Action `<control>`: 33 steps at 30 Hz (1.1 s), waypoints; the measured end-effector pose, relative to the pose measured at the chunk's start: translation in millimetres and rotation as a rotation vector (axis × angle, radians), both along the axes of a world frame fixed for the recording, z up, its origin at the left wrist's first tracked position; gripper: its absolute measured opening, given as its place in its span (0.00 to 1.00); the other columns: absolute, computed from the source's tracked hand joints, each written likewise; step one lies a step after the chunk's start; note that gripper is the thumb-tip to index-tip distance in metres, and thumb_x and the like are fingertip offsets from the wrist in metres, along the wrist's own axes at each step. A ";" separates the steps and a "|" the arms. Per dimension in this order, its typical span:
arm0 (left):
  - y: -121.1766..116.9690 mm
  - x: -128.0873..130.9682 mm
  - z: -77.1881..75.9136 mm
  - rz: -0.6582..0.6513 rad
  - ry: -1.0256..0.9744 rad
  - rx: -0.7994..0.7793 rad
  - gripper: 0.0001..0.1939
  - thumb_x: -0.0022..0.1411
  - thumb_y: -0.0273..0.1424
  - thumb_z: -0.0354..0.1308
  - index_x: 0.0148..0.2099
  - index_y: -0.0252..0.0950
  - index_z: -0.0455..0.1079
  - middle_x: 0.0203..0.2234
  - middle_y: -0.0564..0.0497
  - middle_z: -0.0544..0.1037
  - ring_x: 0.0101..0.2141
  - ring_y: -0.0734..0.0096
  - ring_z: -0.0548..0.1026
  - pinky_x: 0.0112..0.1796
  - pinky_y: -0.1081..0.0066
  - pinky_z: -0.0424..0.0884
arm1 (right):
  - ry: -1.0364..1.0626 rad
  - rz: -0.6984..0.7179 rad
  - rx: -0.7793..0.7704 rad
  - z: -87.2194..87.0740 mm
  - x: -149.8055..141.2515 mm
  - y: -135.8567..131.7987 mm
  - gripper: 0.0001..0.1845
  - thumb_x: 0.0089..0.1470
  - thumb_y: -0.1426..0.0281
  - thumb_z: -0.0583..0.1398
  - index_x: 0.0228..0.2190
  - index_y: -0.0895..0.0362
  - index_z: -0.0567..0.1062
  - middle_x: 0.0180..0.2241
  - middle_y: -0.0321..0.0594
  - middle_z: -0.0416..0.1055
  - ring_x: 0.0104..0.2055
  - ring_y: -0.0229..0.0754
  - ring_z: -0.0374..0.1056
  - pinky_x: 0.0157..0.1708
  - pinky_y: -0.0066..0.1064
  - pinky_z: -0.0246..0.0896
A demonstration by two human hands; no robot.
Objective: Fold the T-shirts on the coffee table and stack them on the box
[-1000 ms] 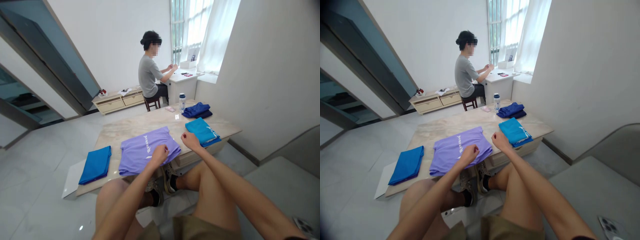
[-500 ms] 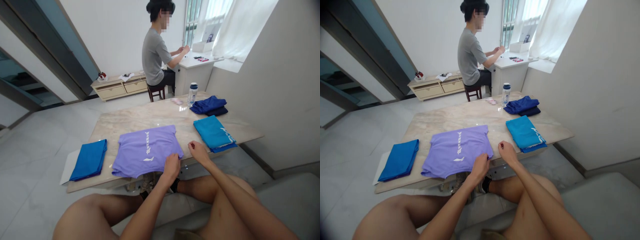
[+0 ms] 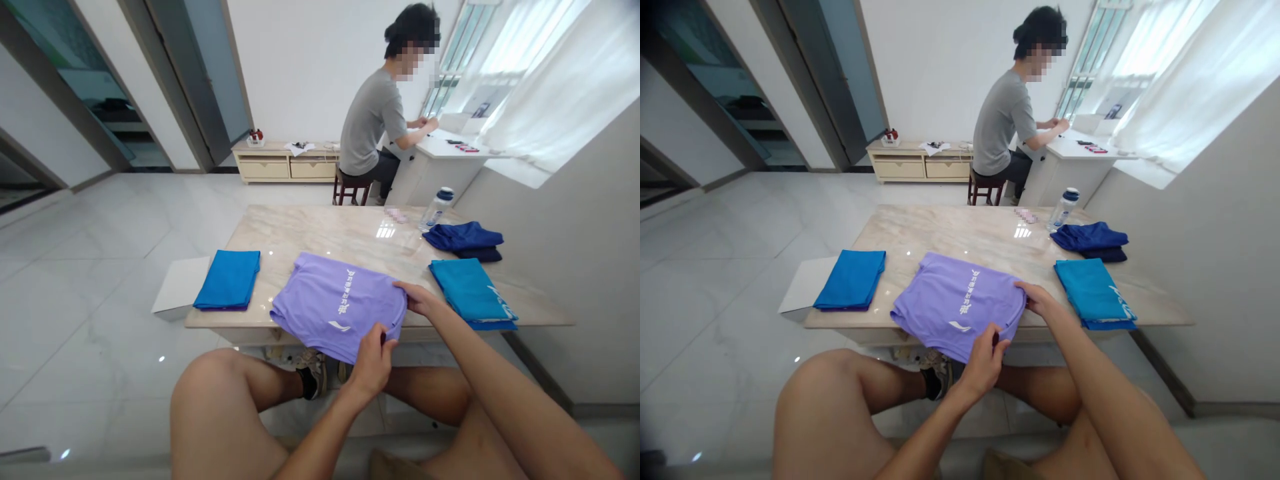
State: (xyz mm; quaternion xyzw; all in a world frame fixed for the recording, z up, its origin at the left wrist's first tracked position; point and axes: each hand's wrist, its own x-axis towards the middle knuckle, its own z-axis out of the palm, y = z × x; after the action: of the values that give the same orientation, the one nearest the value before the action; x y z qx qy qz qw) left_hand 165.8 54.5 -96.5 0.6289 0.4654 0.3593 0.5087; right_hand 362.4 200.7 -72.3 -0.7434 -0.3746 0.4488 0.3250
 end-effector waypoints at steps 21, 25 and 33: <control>54.2 -231.3 -30.1 0.722 0.587 0.123 0.14 0.72 0.30 0.60 0.58 0.34 0.66 0.53 0.34 0.75 0.55 0.49 0.77 0.57 0.51 0.74 | 0.003 0.318 0.055 31.9 -210.1 70.4 0.13 0.59 0.67 0.74 0.39 0.60 0.78 0.38 0.45 0.81 0.36 0.43 0.78 0.35 0.31 0.77; 89.5 -229.0 -7.0 0.490 0.842 0.175 0.14 0.76 0.34 0.57 0.59 0.34 0.69 0.54 0.35 0.78 0.59 0.46 0.76 0.58 0.54 0.72 | -0.152 0.314 0.108 4.8 -149.5 8.4 0.04 0.61 0.74 0.65 0.33 0.59 0.79 0.33 0.44 0.81 0.36 0.43 0.77 0.40 0.30 0.72; 151.6 -216.8 14.5 0.155 1.113 0.005 0.17 0.79 0.40 0.52 0.53 0.36 0.77 0.53 0.37 0.84 0.56 0.46 0.81 0.50 0.60 0.74 | -0.111 0.337 0.248 -77.3 -117.3 -117.7 0.17 0.63 0.58 0.59 0.33 0.57 0.82 0.32 0.43 0.82 0.35 0.47 0.77 0.38 0.34 0.69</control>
State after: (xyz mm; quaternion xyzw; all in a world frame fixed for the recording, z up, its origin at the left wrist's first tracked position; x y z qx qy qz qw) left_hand -51.0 206.1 -82.0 0.6887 0.7077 0.0107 0.1572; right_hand 245.1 83.0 -149.6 -0.6484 -0.5631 0.4056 0.3130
